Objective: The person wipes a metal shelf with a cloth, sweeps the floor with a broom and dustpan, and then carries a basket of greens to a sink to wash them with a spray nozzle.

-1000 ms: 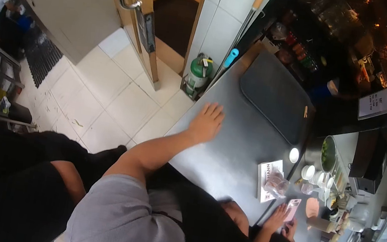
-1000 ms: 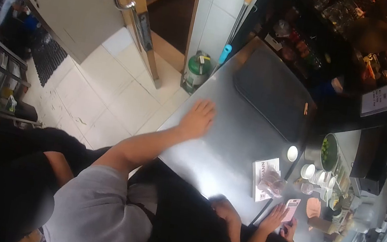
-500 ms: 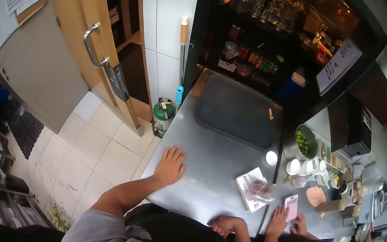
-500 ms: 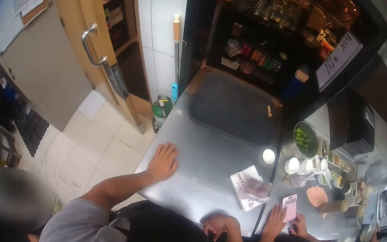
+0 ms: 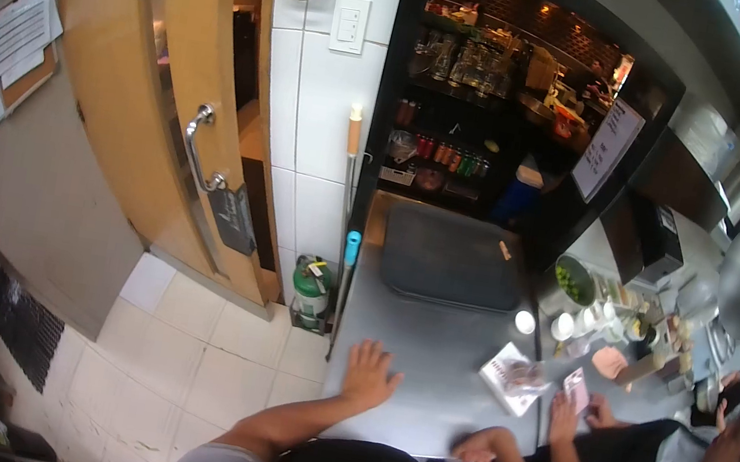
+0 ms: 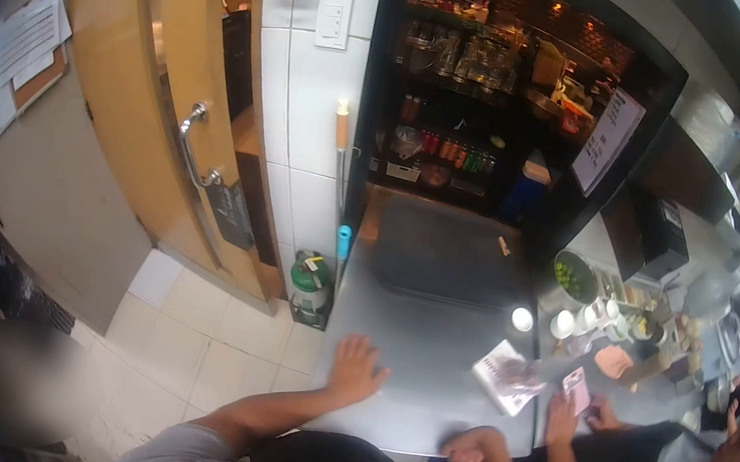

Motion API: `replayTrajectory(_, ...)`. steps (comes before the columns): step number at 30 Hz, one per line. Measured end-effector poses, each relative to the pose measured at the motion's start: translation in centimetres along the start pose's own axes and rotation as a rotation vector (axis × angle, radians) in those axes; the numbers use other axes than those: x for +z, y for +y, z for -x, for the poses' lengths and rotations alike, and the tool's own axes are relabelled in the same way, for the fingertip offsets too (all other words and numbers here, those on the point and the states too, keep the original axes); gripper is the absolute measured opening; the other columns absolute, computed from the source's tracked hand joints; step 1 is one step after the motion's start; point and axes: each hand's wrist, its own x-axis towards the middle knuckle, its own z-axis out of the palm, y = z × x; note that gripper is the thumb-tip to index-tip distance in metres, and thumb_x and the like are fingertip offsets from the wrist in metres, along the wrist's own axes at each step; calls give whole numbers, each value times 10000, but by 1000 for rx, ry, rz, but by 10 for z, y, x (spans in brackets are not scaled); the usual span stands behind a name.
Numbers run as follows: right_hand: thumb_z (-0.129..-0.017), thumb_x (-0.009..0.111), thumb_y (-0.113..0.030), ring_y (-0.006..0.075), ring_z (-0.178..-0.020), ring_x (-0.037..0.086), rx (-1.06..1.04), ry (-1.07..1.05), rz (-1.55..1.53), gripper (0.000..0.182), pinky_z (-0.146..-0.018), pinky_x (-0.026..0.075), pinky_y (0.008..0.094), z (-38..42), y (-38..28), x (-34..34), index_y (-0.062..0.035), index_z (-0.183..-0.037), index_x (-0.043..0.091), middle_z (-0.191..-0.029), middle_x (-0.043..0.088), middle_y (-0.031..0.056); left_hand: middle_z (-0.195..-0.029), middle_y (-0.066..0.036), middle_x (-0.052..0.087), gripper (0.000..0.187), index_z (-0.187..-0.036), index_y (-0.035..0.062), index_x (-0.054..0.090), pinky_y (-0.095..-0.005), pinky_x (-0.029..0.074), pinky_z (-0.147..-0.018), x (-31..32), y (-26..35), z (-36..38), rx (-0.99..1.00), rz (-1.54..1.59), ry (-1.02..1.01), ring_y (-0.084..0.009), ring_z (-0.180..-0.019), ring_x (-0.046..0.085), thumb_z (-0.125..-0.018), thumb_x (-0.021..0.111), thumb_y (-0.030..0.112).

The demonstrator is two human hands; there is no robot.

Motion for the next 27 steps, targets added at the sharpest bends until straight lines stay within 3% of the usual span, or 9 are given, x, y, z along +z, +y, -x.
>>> replayTrajectory(2,-944,490,-437,183,-961,615,-23,-41,-33,457,-737,556,433,-14,-4,8,-89,-1238,525,-1143,636,70,-1400,-200,454,497,-1217,23,582,-537,165,-1136,-5,-15,3,107,179,-9,-390,-1373,297,-927,524,421)
replayTrajectory(6,-843,591,-397,221,-945,643,-13,492,-117,415,-743,564,401,24,-48,80,-64,-1089,628,-1117,670,88,-1336,-191,525,399,-1141,39,640,-480,242,-1127,-8,-91,15,355,500,-148,-362,-1341,375,-927,563,367)
replayTrajectory(8,-778,625,-348,258,-912,664,-77,824,-167,376,-754,555,387,43,-89,107,-46,-993,686,-1050,693,129,-1218,-168,606,310,-1093,37,649,-389,385,-1039,-27,-131,26,261,735,-379,-299,-1142,561,-954,558,299)
replayTrajectory(9,-751,630,-326,286,-902,673,-91,955,-232,364,-774,545,389,42,-101,121,-36,-956,707,-1018,700,156,-1218,-168,606,310,-1093,37,649,-389,385,-1039,-38,-146,36,286,725,-406,-299,-1142,561,-954,558,299)
replayTrajectory(10,-751,630,-326,286,-902,673,-93,945,-270,364,-774,545,389,42,-113,138,-36,-956,707,-1018,700,156,-1139,-147,646,310,-1078,18,655,-352,435,-964,-56,-156,49,129,846,-486,-255,-1076,599,-951,567,287)
replayTrajectory(12,-739,566,-255,348,-1007,657,-118,1421,-215,408,-891,498,390,45,-136,165,10,-1026,681,-1072,679,207,-1059,-127,686,310,-1062,0,661,-315,485,-888,-62,-176,65,-23,945,-577,-211,-1009,638,-948,575,275)
replayTrajectory(18,-762,563,-268,353,-1086,625,-46,1379,-318,431,-932,476,388,51,-147,175,23,-1060,673,-1116,658,231,-978,-92,694,297,-1068,-15,647,-284,498,-812,-49,-221,98,-166,1096,-714,-147,-876,639,-950,582,250)
replayTrajectory(24,-791,590,-320,339,-1084,629,-30,1234,-158,415,-934,480,381,40,-146,131,-33,-1074,688,-1141,664,182,-1001,-48,673,252,-1079,24,643,-291,498,-761,-63,-264,39,-228,878,-750,-119,-888,599,-958,566,231)
replayTrajectory(27,-801,595,-319,335,-1059,639,-57,1275,-62,381,-913,494,394,48,-185,108,-57,-1057,699,-1119,674,166,-898,-66,667,239,-1076,22,641,-280,488,-795,-90,-288,-25,-54,868,-493,-132,-871,610,-937,603,213)
